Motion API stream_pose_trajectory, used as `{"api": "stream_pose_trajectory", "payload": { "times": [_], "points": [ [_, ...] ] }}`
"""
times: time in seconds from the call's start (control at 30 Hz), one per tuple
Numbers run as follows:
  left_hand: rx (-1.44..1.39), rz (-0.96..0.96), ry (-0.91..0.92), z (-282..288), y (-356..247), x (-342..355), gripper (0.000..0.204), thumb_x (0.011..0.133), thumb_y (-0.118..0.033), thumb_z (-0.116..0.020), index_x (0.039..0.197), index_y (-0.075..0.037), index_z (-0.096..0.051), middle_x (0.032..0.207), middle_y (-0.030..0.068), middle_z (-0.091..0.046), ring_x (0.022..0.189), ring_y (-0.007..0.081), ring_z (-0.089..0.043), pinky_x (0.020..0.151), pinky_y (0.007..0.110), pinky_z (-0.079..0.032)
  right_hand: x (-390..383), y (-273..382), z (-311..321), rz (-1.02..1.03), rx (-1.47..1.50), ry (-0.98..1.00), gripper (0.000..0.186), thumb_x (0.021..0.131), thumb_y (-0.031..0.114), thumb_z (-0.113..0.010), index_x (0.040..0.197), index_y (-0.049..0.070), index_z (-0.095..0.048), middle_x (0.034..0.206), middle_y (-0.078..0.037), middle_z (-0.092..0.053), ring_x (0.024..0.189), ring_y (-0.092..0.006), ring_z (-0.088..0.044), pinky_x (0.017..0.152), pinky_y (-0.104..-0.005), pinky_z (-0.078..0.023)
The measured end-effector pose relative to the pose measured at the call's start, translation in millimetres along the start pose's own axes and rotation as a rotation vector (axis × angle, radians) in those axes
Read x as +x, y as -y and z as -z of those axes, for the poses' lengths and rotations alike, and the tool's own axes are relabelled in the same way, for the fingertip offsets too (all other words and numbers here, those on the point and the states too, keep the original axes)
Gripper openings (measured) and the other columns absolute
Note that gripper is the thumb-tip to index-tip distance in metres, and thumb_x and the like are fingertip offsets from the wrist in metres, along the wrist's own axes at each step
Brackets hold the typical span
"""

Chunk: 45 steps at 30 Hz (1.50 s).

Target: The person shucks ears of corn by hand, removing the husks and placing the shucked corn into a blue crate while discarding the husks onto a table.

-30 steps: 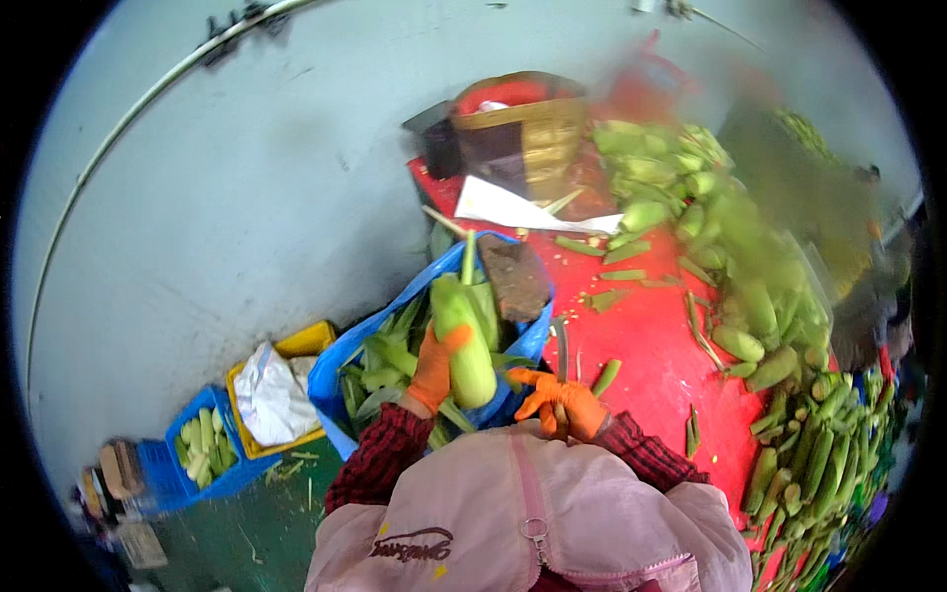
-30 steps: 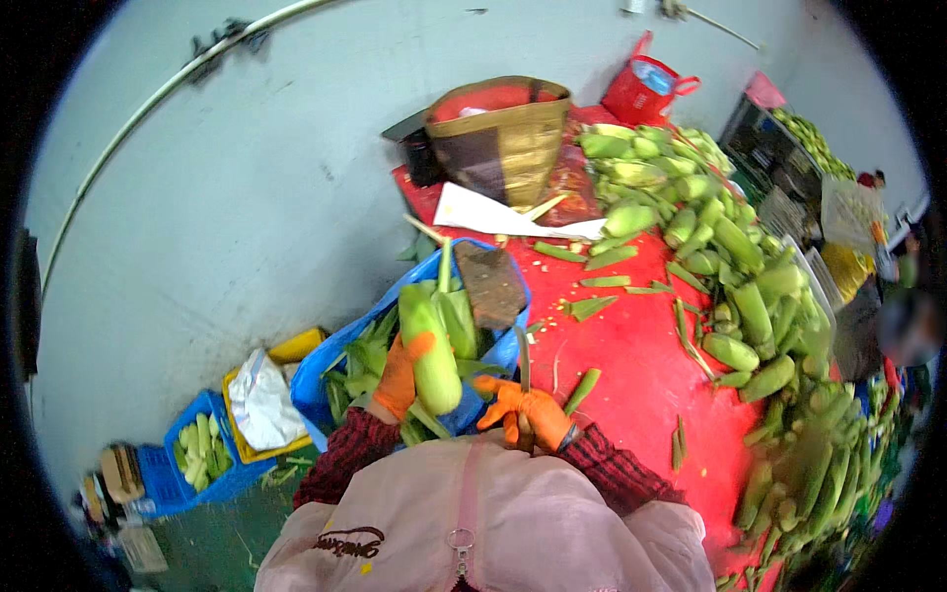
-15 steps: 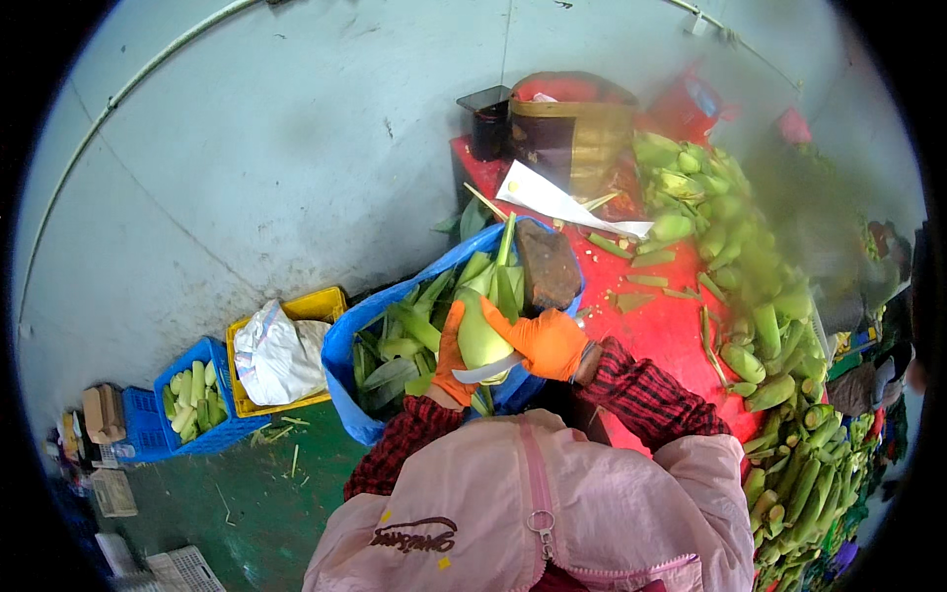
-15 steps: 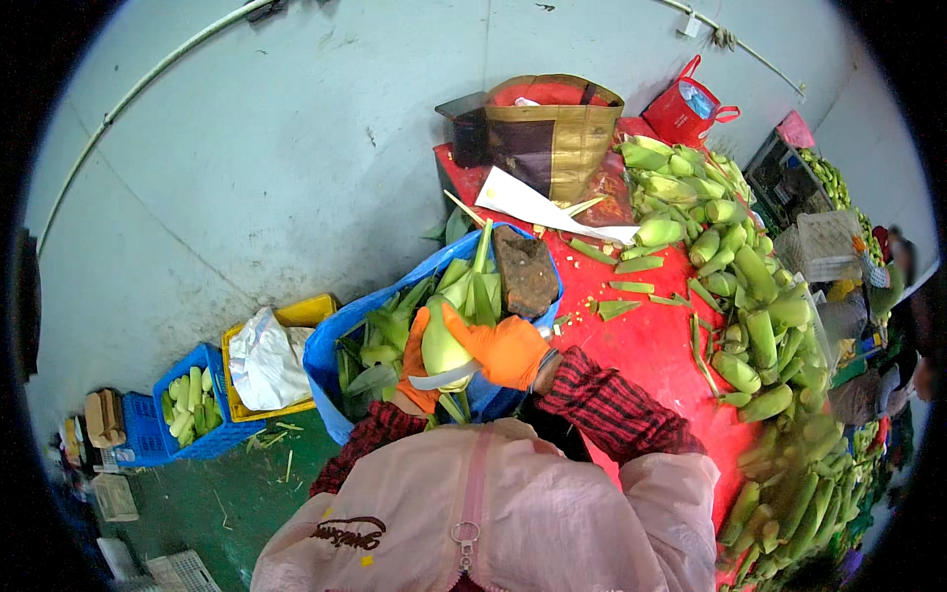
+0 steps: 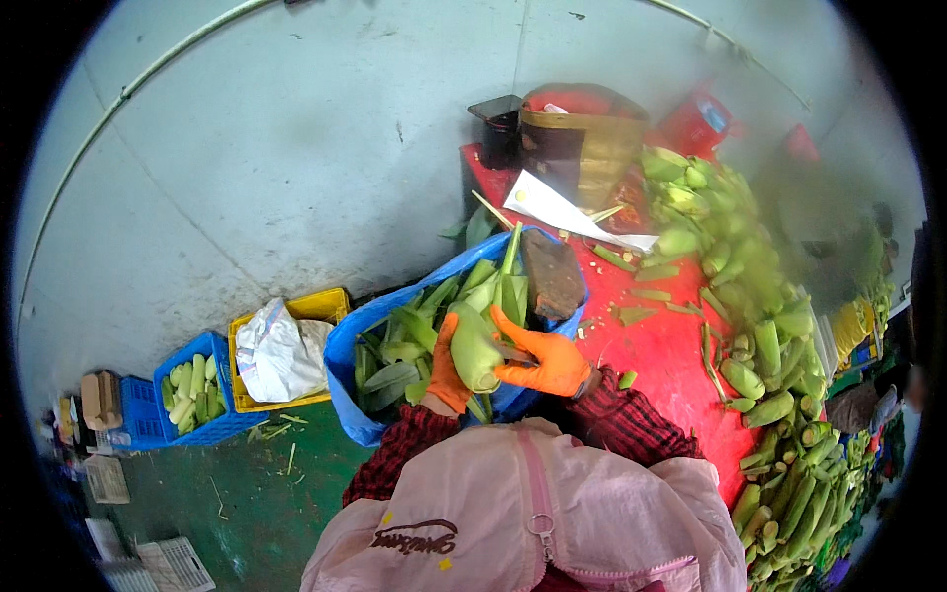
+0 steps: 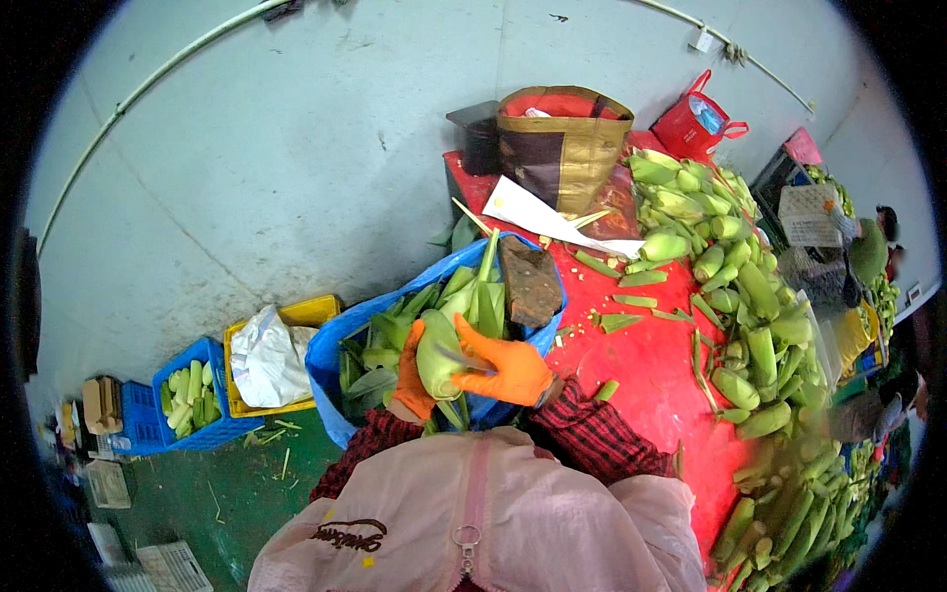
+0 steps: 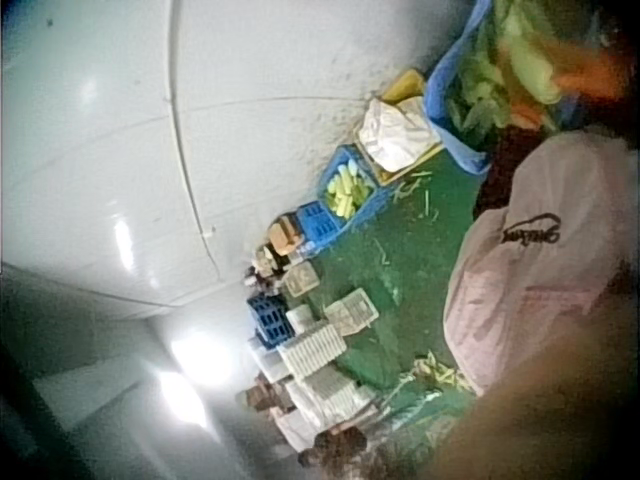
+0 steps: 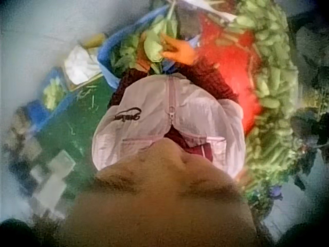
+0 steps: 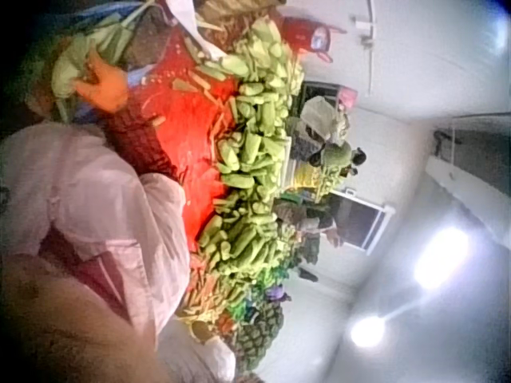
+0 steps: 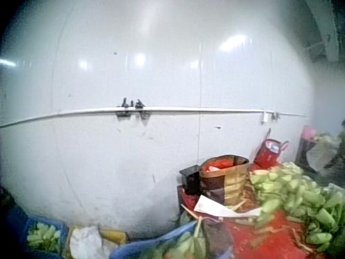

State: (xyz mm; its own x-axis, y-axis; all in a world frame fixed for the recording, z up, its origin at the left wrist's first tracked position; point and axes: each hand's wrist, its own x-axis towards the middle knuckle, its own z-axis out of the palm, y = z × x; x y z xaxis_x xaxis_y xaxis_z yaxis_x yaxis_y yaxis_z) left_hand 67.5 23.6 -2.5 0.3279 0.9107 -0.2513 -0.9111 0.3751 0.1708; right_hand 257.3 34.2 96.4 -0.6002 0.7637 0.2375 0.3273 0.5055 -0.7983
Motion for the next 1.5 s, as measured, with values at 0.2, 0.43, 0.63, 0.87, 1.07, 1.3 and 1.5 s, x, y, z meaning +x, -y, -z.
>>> {"api": "stream_pose_trajectory", "payload": {
  "times": [0.2,0.43,0.63,0.87,1.07,1.3,1.5],
  "points": [
    [-0.094,0.093,0.106,3,4,0,0.062,0.096,-0.054,-0.055,0.132,-0.004,-0.058,0.122,0.0191,-0.066,0.1,0.0331,-0.069,0.084,0.046,-0.059,23,-7,8,0.183,-0.338,0.127,0.053,0.08,0.037,-0.074,0.129,0.02,-0.066,0.087,-0.008,-0.068,0.075,-0.0296,-0.068,0.067,-0.0412,-0.053],
    [0.01,0.074,0.104,-11,-9,-21,0.062,0.095,-0.055,-0.057,0.131,-0.005,-0.058,0.113,0.0248,-0.067,0.095,0.0368,-0.07,0.081,0.048,-0.061,54,-43,42,0.13,-0.548,-0.341,0.031,0.089,0.023,-0.065,0.119,0.018,-0.071,0.085,-0.009,-0.069,0.068,-0.0272,-0.067,0.061,-0.0394,-0.053],
    [-0.15,0.0,0.069,19,-17,-2,0.056,0.094,-0.053,-0.06,0.126,-0.007,-0.061,0.113,0.0259,-0.067,0.098,0.0383,-0.069,0.082,0.05,-0.06,39,-27,28,0.116,-0.47,-0.167,0.08,0.088,0.032,-0.068,0.156,0.017,-0.029,0.071,-0.014,-0.064,0.054,-0.0335,-0.062,0.052,-0.046,-0.05],
    [-0.118,-0.009,0.025,-23,-14,-14,0.057,0.093,-0.053,-0.061,0.127,-0.006,-0.06,0.121,0.0169,-0.067,0.108,0.0328,-0.067,0.099,0.049,-0.052,48,9,10,0.295,-0.764,0.443,0.091,0.076,0.015,-0.064,0.156,0.005,-0.023,0.07,-0.01,-0.064,0.059,-0.0343,-0.063,0.052,-0.0464,-0.049],
    [0.023,0.01,-0.013,2,-5,-1,0.06,0.093,-0.052,-0.062,0.132,-0.007,-0.056,0.127,0.0135,-0.064,0.115,0.0296,-0.063,0.102,0.045,-0.05,47,-4,15,0.321,-0.94,0.412,0.09,0.076,0.013,-0.062,0.157,0.01,-0.024,0.071,-0.009,-0.063,0.058,-0.0337,-0.062,0.051,-0.0488,-0.048],
    [-0.088,-0.074,0.026,4,-5,0,0.057,0.092,-0.053,-0.063,0.128,-0.008,-0.058,0.117,0.0117,-0.067,0.104,0.0293,-0.067,0.092,0.045,-0.056,17,-32,-48,0.165,-0.305,-0.226,0.073,0.088,0.007,-0.056,0.156,0.024,-0.035,0.074,-0.011,-0.064,0.053,-0.0254,-0.06,0.053,-0.0369,-0.05],
    [0.003,0.023,0.153,18,-9,1,0.06,0.091,-0.056,-0.063,0.125,-0.007,-0.058,0.112,0.0118,-0.068,0.1,0.0298,-0.068,0.087,0.041,-0.058,7,-14,-13,-0.37,0.402,0.079,0.051,0.104,0.025,-0.052,0.153,0.028,-0.04,0.077,0.0,-0.063,0.051,-0.0045,-0.05,0.044,-0.0213,-0.044]
  ]
}}
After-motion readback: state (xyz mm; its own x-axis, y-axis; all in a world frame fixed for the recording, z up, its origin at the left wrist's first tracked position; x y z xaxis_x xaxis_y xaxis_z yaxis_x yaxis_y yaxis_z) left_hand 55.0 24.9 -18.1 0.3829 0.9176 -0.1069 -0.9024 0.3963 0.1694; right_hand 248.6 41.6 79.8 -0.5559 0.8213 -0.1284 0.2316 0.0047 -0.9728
